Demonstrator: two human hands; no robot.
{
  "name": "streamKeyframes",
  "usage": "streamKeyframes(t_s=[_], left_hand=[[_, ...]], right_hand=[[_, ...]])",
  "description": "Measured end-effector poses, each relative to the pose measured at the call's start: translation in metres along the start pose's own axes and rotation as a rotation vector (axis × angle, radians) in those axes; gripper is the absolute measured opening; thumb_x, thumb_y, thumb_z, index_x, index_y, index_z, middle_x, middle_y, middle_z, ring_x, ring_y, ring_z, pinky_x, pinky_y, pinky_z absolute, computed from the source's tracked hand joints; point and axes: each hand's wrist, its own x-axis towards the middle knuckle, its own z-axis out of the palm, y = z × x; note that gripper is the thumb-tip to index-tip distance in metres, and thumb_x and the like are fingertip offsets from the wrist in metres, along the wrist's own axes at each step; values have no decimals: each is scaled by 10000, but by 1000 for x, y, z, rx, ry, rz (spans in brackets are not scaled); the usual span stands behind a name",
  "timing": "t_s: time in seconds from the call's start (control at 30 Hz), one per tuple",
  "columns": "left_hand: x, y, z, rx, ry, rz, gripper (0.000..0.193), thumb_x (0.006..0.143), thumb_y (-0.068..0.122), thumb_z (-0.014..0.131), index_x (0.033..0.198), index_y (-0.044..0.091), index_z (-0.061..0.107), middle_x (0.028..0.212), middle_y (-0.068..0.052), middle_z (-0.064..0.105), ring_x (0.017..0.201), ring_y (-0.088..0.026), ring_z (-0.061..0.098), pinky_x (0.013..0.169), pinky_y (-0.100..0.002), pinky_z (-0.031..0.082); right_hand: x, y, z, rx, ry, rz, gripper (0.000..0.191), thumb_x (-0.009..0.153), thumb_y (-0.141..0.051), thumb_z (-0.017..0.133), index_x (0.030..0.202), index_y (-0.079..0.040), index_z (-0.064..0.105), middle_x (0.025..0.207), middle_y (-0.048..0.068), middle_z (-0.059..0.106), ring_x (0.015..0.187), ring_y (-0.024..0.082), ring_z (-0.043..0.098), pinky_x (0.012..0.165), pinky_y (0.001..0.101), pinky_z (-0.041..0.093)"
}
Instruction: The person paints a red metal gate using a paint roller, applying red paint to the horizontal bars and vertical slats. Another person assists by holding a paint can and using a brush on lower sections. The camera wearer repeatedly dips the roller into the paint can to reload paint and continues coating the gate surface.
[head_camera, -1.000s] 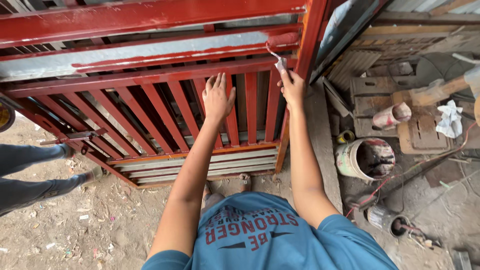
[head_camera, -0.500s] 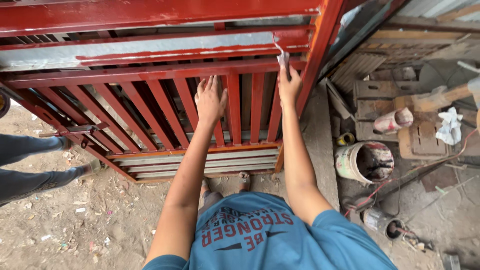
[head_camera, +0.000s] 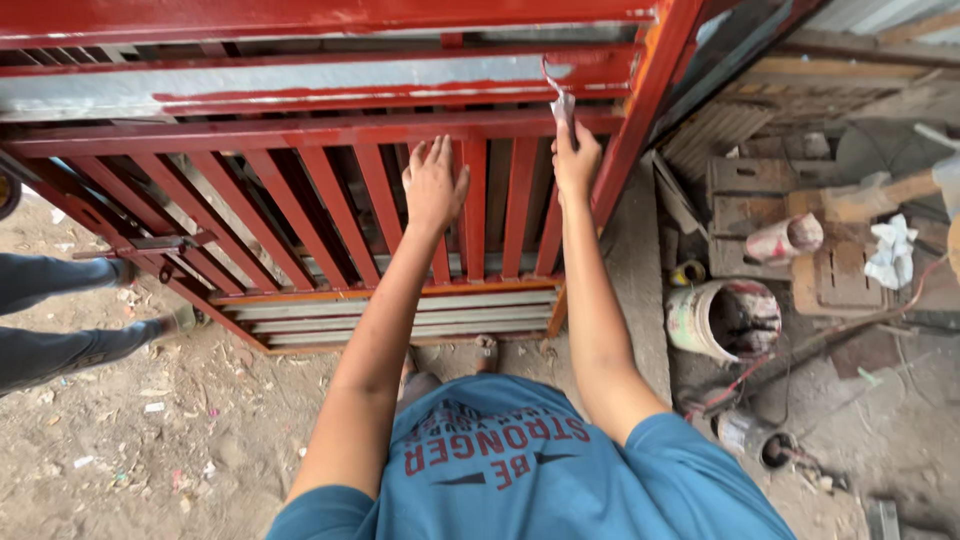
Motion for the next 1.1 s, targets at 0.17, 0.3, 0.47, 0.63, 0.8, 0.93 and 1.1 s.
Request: streamKeyframes(t_s=[0.17, 0.3, 0.47, 0.63, 0.8, 0.93, 1.1], left_hand=[[3, -10, 0, -21, 26, -20, 679, 1031, 426, 513, 1575, 53, 351, 1594, -115, 438, 1478, -358, 326, 1145, -560, 327], [0, -13, 1, -17, 32, -18, 683, 1023, 422, 527, 1568, 45, 365, 1582, -119, 450, 1471, -361, 333, 1140, -561, 330], [-2, -21, -1, -2, 16, -48, 684, 1034, 432, 518, 1575, 42, 366, 1577, -127, 457, 1474, -371, 336, 1148, -563, 333], [-3, -29, -8, 20, 30, -46, 694, 1040, 433, 509, 1580, 29, 344, 1583, -142, 439, 1469, -393, 319, 1133, -573, 324], [-3, -27, -16, 35, 14, -66, 687, 1035, 432, 518, 1579, 49, 346, 1595, -128, 434, 1478, -392, 312, 1144, -572, 314], [-5, -25, -18, 25, 26, -62, 693, 1022, 420, 533, 1575, 48, 345, 1586, -131, 435, 1484, -387, 305, 1149, -573, 300], [-12, -36, -18, -1, 52, -66, 683, 1035, 407, 542, 1585, 50, 349, 1608, -124, 426, 1479, -397, 320, 1166, -574, 304]], right_hand=[[1, 8, 10, -54, -12, -38, 355, 1028, -246, 661, 1314, -43, 715, 712, -40, 609, 550, 17, 505, 461, 215, 375], [-1, 11, 12, -54, 20, -45, 357, 1029, -254, 666, 1312, -42, 716, 695, -36, 601, 537, 20, 502, 464, 218, 387], [-2, 12, 11, -129, 13, -53, 358, 1027, -260, 648, 1308, -49, 718, 699, -30, 610, 523, 31, 492, 451, 231, 363], [-4, 13, 14, -135, 5, -16, 364, 1034, -271, 639, 1319, -56, 704, 689, -36, 609, 523, 25, 502, 456, 235, 383], [-9, 10, 21, -108, -63, -23, 337, 1052, -265, 652, 1287, -35, 724, 699, -34, 600, 550, 27, 502, 475, 237, 375], [-10, 9, 28, -101, -20, -22, 327, 1028, -246, 654, 1271, -37, 719, 686, -39, 609, 537, 27, 518, 462, 231, 394], [-12, 13, 34, -43, -66, -33, 314, 1040, -247, 674, 1241, -15, 738, 694, -38, 595, 553, 29, 499, 472, 233, 374]])
